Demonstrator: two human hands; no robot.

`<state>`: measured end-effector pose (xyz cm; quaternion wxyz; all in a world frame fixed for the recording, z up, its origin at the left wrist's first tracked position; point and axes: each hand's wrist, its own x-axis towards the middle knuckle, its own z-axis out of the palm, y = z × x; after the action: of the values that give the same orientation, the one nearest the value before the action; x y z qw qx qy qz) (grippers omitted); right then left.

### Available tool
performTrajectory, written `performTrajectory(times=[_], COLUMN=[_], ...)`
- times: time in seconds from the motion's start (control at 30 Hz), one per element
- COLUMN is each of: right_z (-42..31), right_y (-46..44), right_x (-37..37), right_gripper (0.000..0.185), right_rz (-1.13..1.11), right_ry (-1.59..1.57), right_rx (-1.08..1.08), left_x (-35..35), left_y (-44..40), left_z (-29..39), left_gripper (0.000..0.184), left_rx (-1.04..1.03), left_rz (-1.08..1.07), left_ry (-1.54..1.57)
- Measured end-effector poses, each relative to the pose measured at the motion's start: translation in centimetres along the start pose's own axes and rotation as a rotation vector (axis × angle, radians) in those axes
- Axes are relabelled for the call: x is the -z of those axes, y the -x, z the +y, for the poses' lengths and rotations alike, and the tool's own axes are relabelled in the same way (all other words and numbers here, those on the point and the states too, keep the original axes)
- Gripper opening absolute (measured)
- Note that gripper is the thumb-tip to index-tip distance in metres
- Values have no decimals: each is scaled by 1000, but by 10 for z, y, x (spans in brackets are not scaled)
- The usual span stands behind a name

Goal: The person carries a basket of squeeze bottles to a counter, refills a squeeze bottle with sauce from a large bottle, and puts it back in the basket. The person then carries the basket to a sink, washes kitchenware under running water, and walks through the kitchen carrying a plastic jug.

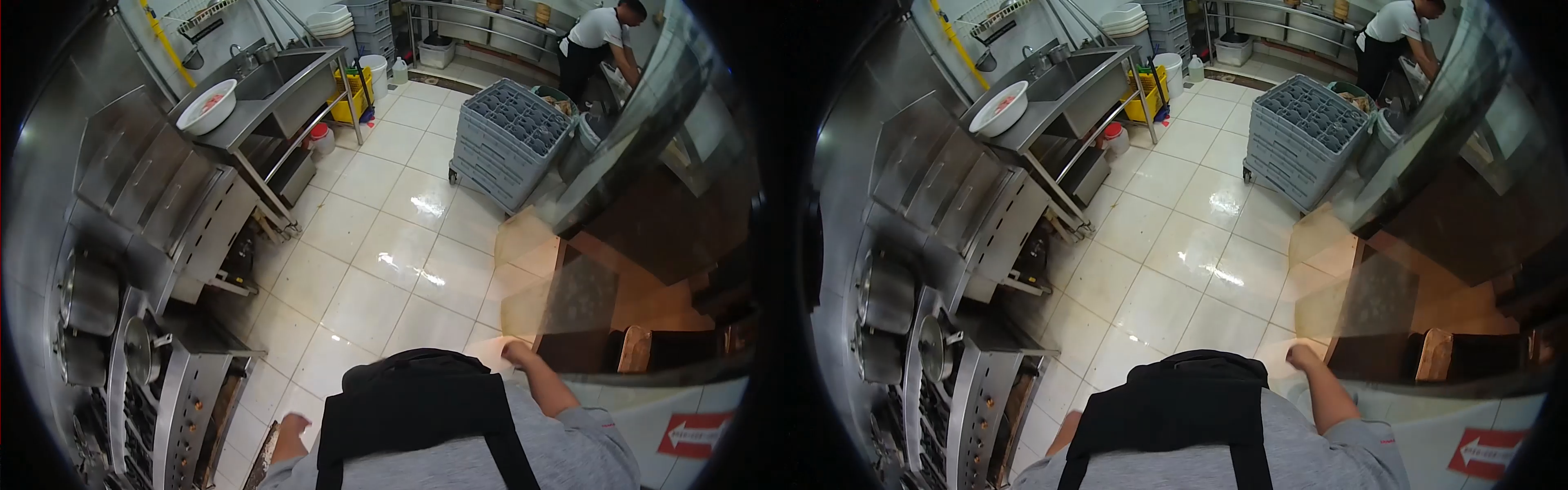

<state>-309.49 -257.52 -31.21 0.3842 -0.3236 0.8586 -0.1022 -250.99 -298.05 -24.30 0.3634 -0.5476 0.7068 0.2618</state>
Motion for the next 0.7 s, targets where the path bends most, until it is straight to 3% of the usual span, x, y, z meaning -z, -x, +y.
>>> performTrajectory(times=[0.03, 0.07, 0.1, 0.13, 0.17, 0.23, 0.33, 0.37, 0.4, 0.47, 0.5, 0.53, 0.6, 0.7], right_z=[-18, -22, -41, -47, -53, -71, -51, -56, -60, -51, -46, -41, -41, -42], right_y=[-21, -46, -60, -80, -97, -118, -131, -129, -127, -129, -131, -133, -150, -198], right_x=[42, 71, 106, 128, 145, 170, 151, 154, 157, 158, 158, 157, 147, 134], right_gripper=[26, 24, 23, 23, 21, 23, 21, 22, 24, 28, 30, 31, 33, 32], right_rz=[45, 75, 119, 124, 172, 198, 116, -71, -264, -434, -488, -470, -448, -462], right_ry=[77, 40, 80, 81, 55, -38, 54, 105, 148, 253, 278, 292, 277, 148], right_rx=[-76, -90, -99, -109, -109, -229, -358, -373, -384, -339, -325, -347, -379, -542], left_x=[-41, -9, -4, 17, 39, 101, 195, 213, 253, 348, 388, 430, 507, 591], left_y=[-46, -19, -38, -51, -59, -99, -214, -239, -273, -317, -341, -362, -354, -341], left_z=[-38, -23, -32, -18, -9, 5, 72, 95, 138, 230, 271, 317, 413, 523], left_gripper=[35, 34, 35, 35, 30, 25, 29, 31, 30, 22, 15, 12, 14, 19], left_rx=[-44, -27, -203, -214, -3, 194, -167, -287, -151, -176, -311, -337, -556, -709], left_rz=[64, 101, 149, 146, 105, 62, 214, 264, 295, 287, 366, 316, 512, 598], left_ry=[8, 157, -74, -75, 121, 275, -254, -415, -158, 77, 73, 158, 141, 15])
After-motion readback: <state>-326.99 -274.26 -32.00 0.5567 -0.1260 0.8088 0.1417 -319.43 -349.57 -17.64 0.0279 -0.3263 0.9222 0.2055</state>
